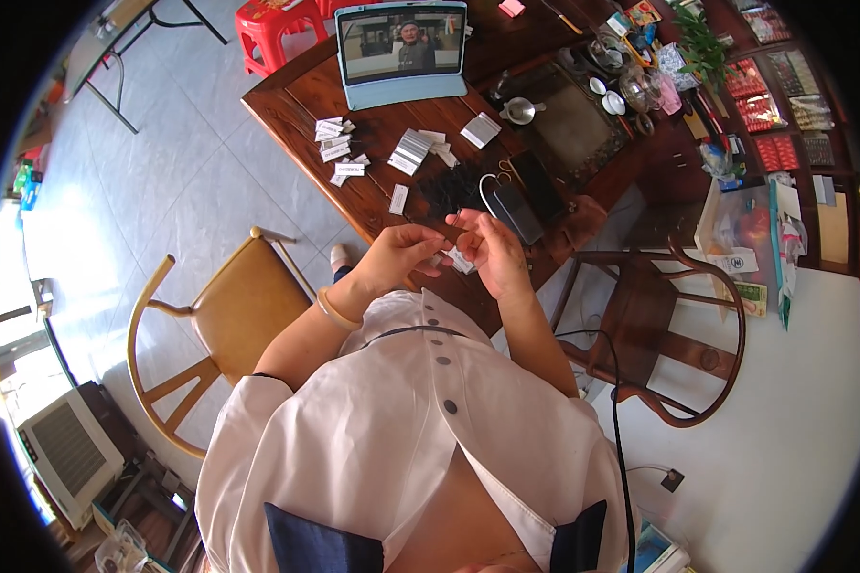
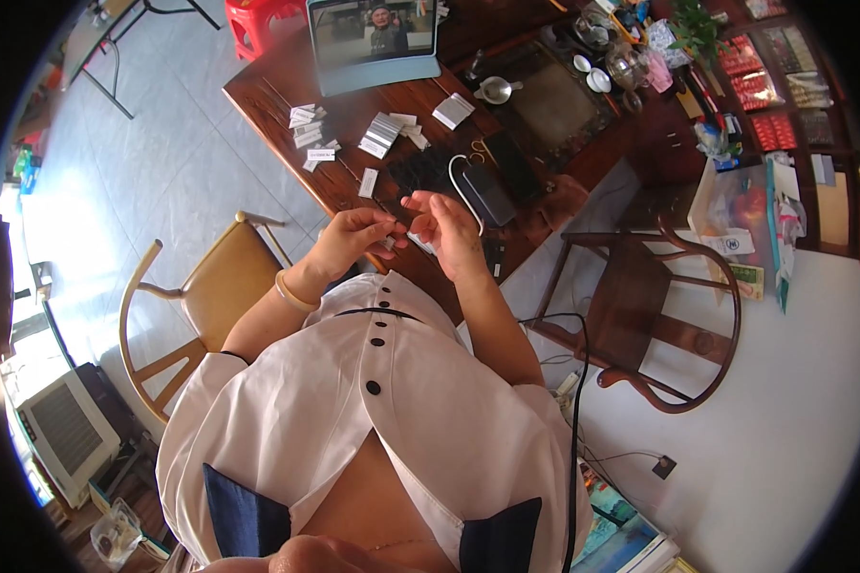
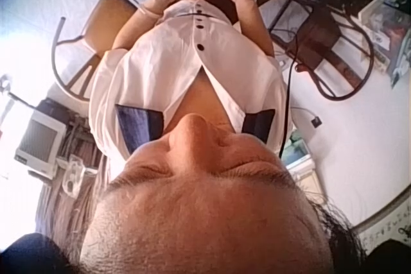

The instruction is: Attaching white labels to small black elastic bands at a table.

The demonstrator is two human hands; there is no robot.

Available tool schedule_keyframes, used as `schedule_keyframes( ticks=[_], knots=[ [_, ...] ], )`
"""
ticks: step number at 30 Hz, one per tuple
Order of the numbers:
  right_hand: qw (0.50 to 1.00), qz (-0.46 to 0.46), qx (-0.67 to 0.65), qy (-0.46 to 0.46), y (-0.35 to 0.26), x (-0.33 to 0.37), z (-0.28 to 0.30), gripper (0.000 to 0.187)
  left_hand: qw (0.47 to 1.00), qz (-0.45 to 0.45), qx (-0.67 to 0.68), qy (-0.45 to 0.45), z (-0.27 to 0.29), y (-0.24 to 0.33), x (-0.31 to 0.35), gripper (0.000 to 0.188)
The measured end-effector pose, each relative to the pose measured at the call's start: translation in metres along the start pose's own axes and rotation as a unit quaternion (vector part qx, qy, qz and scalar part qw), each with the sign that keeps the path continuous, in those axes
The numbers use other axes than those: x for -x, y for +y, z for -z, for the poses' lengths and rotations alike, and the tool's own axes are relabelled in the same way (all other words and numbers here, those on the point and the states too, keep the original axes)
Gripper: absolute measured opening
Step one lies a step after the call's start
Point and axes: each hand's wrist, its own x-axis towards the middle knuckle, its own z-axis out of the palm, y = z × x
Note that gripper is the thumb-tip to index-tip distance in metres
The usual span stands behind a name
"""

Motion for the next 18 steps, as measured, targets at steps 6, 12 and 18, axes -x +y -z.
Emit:
schedule_keyframes(
  ticks=[6,12,18],
  knots=[
    [0.986,-0.092,0.113,-0.077,0.003,0.007,-0.007,0.022,1.000,0.006,-0.024,0.002,0.004,-0.006,-0.001,0.023],
    [0.948,0.103,0.287,-0.097,0.012,0.003,0.002,0.013,0.998,0.042,-0.050,0.018,0.004,-0.010,-0.003,0.022],
    [0.950,-0.006,0.295,-0.100,0.009,0.005,0.002,0.011,0.994,0.045,-0.104,0.002,0.009,-0.013,-0.001,0.013]
  ],
)
